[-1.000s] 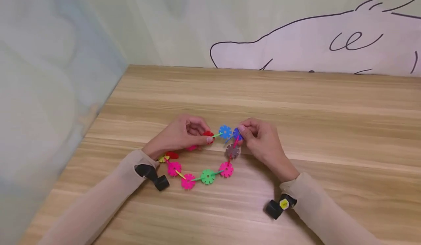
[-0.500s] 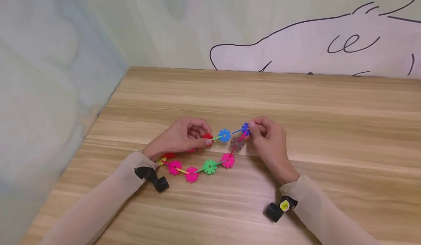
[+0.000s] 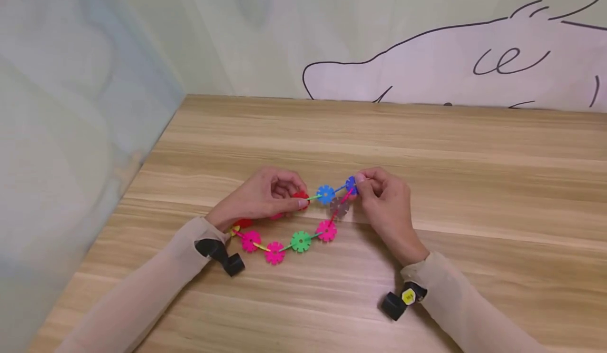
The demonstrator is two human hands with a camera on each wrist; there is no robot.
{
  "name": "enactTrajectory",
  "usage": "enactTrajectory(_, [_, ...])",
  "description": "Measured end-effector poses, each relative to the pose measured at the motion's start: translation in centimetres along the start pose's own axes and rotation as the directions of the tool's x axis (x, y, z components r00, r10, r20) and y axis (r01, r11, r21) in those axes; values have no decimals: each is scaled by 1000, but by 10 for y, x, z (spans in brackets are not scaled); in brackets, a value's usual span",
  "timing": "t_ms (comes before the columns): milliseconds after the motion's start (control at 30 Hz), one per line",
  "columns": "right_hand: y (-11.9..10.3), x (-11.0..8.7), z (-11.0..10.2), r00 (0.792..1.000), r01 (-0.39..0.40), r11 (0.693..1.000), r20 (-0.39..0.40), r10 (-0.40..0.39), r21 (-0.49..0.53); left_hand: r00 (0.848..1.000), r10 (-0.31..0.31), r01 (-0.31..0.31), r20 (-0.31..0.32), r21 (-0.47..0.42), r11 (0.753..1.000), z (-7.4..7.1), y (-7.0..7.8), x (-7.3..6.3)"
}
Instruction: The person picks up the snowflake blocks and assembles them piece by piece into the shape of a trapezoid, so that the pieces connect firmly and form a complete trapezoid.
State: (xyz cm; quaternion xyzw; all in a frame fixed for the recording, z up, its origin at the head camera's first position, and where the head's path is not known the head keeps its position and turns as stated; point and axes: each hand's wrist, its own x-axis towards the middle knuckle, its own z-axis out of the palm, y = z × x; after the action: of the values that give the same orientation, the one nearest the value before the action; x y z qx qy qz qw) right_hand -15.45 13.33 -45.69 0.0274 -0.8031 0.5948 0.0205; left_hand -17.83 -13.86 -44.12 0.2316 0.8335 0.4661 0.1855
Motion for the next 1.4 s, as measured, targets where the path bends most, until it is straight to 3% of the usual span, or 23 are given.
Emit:
enactTrajectory(200, [-1, -4, 3, 1000, 20, 1000, -24, -20, 2, 1000, 8, -8, -12, -17, 1000, 2, 2, 1])
enactTrajectory(433, [-5, -9, 7, 999, -26, 1000, -40, 27, 4, 1000, 2, -3, -16, -48, 999, 2, 4, -1])
enactTrajectory(600, [-6, -8, 4, 999, -26, 1000, -40, 26, 3, 1000, -5, 5, -27, -11, 1000, 1, 6, -1])
enactTrajectory(700, [-5, -7, 3, 999, -18, 1000, -33, 19, 21, 1000, -18, 18, 8, -7, 1000, 2, 11, 1])
enactTrajectory(833, [-5, -8, 3, 1000, -10, 999, -10, 10, 50, 993, -46, 54, 107, -71, 996, 8, 18, 5])
enactTrajectory(967, [-4, -8, 4, 1000, -3, 999, 18, 3, 34, 985, -34, 53, 168, -108, 993, 14, 23, 10])
enactTrajectory(1400, [-4, -5, 4, 999, -24, 999, 29, 23, 36, 999, -17, 18, 33, -49, 999, 20, 29, 9])
